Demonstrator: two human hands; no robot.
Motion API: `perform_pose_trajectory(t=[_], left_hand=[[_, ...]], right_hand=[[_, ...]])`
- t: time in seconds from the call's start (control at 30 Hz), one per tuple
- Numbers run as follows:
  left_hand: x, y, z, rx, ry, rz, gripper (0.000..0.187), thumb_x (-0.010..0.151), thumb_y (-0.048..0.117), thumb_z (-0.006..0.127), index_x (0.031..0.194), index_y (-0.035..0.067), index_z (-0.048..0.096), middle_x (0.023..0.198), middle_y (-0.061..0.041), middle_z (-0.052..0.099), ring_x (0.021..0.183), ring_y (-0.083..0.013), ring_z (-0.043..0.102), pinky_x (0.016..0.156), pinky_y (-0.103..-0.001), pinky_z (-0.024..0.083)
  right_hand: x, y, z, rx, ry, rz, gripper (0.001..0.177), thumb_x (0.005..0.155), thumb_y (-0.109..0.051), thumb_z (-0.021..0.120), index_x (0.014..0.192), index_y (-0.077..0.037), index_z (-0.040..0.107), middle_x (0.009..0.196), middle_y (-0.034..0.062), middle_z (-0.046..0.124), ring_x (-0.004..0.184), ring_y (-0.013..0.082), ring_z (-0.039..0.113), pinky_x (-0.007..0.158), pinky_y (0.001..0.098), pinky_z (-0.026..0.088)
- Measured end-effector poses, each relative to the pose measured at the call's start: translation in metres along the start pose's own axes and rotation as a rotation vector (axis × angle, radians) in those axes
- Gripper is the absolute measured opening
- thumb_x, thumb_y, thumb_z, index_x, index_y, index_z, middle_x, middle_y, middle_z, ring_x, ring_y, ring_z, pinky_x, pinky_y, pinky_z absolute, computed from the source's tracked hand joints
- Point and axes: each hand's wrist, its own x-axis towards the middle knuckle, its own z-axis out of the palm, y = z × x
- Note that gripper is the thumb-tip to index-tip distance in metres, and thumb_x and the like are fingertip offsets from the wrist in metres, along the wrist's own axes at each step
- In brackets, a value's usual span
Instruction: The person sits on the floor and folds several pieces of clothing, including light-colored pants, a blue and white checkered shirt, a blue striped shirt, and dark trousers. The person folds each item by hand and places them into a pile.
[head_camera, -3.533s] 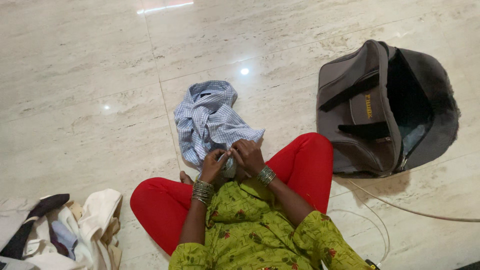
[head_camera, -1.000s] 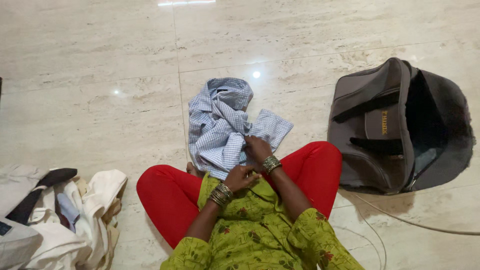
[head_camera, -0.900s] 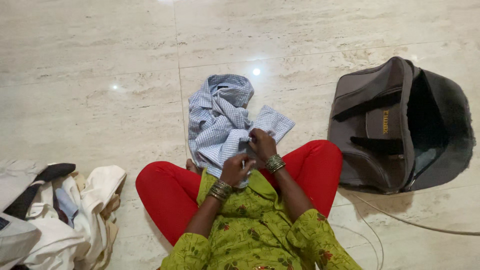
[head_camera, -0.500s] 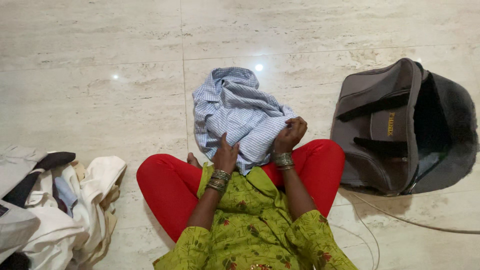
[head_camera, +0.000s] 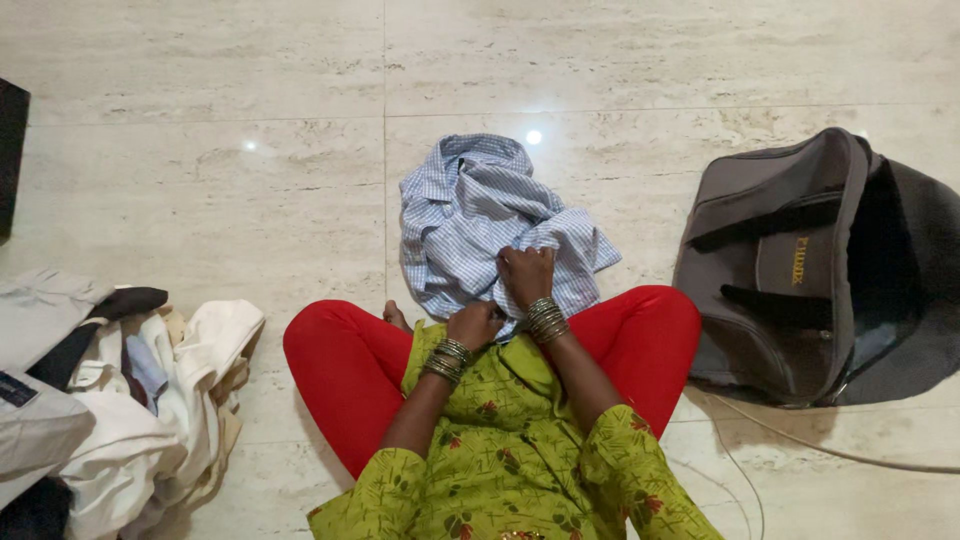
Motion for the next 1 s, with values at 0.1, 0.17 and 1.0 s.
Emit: perform_pose_trajectory(t=[0.1,0.17,1.0], left_hand=[[-0.001,0.005,-0.004,0.02,0.02,-0.054,0.026,0.085,0.032,0.075,0.102,0.012,0.072,0.093,-0.016,0.074,0.087,-0.0379,0.071,0.073,-0.053,0.056],[0.001,0.007,-0.007,0.028,0.061,-0.089,0.025,0.087,0.031,0.073,0.103,0.013,0.073,0.092,-0.017,0.074,0.085,-0.0386,0.071,0.073,-0.054,0.055],[0.008,-0.009,-0.025,-0.142,0.817,-0.478,0.081,0.087,0.033,0.076,0.151,0.005,0.035,0.164,-0.025,0.021,0.145,-0.0462,0.035,0.114,-0.059,0.034]], right_hand=[[0.004,0.0,-0.011,0.037,0.139,-0.031,0.012,0.087,-0.027,0.074,0.089,-0.016,0.069,0.083,0.003,0.07,0.082,0.0261,0.065,0.082,0.0486,0.039],[0.01,-0.006,-0.03,0.088,0.211,-0.055,0.013,0.086,-0.025,0.074,0.089,-0.014,0.068,0.085,0.0035,0.069,0.085,0.0265,0.064,0.081,0.0473,0.04],[-0.014,0.139,-0.005,0.357,0.621,0.712,0.068,0.105,-0.052,0.064,0.138,0.003,0.043,0.134,0.0241,0.045,0.122,0.0386,0.049,0.102,0.0521,0.046]])
